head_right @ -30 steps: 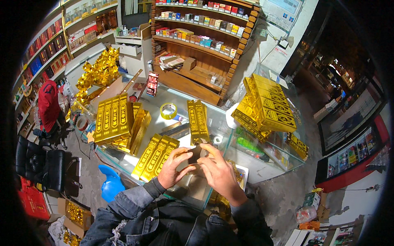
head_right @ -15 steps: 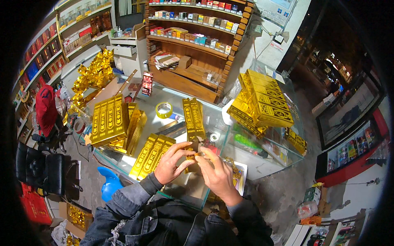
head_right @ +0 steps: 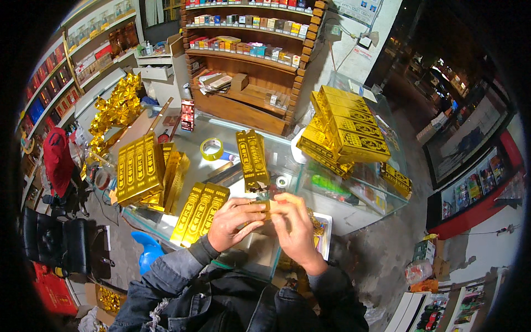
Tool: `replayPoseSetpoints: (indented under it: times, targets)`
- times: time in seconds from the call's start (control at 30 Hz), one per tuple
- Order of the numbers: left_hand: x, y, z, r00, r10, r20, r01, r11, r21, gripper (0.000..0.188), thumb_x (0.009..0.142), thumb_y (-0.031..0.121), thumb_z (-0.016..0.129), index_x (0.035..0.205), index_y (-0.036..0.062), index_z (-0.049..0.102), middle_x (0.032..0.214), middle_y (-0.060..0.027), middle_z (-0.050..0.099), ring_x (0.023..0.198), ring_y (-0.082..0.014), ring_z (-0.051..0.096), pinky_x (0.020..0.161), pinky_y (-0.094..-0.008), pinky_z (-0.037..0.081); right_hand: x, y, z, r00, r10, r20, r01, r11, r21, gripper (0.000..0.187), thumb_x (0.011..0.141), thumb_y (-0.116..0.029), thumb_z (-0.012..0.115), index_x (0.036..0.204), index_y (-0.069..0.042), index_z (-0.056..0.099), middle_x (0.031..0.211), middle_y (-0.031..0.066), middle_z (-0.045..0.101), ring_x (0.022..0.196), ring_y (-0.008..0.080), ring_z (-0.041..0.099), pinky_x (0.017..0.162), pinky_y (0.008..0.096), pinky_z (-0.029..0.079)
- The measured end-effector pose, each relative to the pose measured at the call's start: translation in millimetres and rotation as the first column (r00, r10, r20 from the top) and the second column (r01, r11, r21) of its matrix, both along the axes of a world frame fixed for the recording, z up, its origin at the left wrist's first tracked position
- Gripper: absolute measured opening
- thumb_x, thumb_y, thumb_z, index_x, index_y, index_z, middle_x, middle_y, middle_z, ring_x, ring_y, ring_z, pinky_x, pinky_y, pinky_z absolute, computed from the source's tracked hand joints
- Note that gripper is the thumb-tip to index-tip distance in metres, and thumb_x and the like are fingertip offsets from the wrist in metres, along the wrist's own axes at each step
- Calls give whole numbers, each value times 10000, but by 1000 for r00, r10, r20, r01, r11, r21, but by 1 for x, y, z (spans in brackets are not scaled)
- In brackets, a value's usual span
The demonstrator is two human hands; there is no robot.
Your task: The person assembles small gold-colored paper items into rectangular bundles on a glass counter. They fold the paper, align edges, and secure the bundles with adhesive tape, stacking completed units on the counter.
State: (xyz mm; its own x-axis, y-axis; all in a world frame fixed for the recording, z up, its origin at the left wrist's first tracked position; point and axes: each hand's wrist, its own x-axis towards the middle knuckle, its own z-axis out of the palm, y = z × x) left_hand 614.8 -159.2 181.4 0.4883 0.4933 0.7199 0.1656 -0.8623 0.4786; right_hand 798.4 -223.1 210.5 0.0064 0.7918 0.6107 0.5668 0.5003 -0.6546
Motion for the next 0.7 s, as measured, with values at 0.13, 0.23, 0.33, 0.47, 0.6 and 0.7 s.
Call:
replayPoseSetpoints:
  times: [0.13, 0.23, 0.33, 0.47, 0.6, 0.7]
  targets:
    - [4, -2, -1, 1000, 6, -22, -5, 998, 55, 270, 800, 168, 772, 1046, 88, 694, 1146, -62, 679, 1049, -272, 634, 874, -358, 538, 1, 1, 1, 904, -16, -428, -173, 901, -399, 259, 1018, -198, 526, 1219, -35, 544, 959, 31, 591, 709, 48, 499, 580, 207, 431]
    - [6, -5, -3, 999, -6, 47, 8, 999, -36, 366, 757, 151, 820, 1068, 60, 651, 1147, -109, 651, 1041, -285, 629, 890, -363, 524, 6, 3, 6, 910, 7, -415, -268, 773, -575, 246, 983, -165, 579, 1190, -33, 563, 897, 28, 605, 687, 67, 495, 586, 225, 421]
    - [8, -9, -7, 996, 4, 92, 7, 992, -123, 514, 718, 146, 860, 1134, 45, 575, 1168, -153, 603, 1055, -297, 614, 910, -376, 509, 6, 3, 11, 957, -34, -289, -173, 732, -659, 232, 967, -134, 583, 1176, -34, 569, 865, 38, 621, 675, 71, 513, 591, 245, 433]
    - [11, -12, -9, 995, 30, 98, -17, 991, -132, 690, 704, 153, 875, 1267, 43, 492, 1194, -172, 571, 1081, -312, 590, 926, -402, 492, 4, 2, 14, 995, -29, -92, -32, 800, -600, 224, 952, -120, 590, 1152, -20, 573, 887, 47, 648, 654, 86, 531, 605, 264, 457]
    - [7, -15, -4, 997, -21, 72, 42, 953, -300, 665, 733, 190, 853, 1284, 30, 516, 1161, -165, 598, 1063, -338, 587, 923, -411, 480, 12, 3, 9, 938, -44, -344, -209, 720, -662, 238, 977, -187, 585, 1147, -20, 578, 999, 43, 663, 679, 101, 549, 654, 260, 479]
    - [-3, -23, 3, 994, -56, -89, 34, 972, -234, 564, 762, 243, 814, 1238, 42, 586, 1140, -133, 631, 1060, -338, 580, 925, -407, 473, 22, 10, 0, 884, -37, -466, -290, 738, -609, 297, 1013, -284, 546, 1173, -36, 572, 1084, 46, 652, 741, 100, 551, 703, 249, 480]
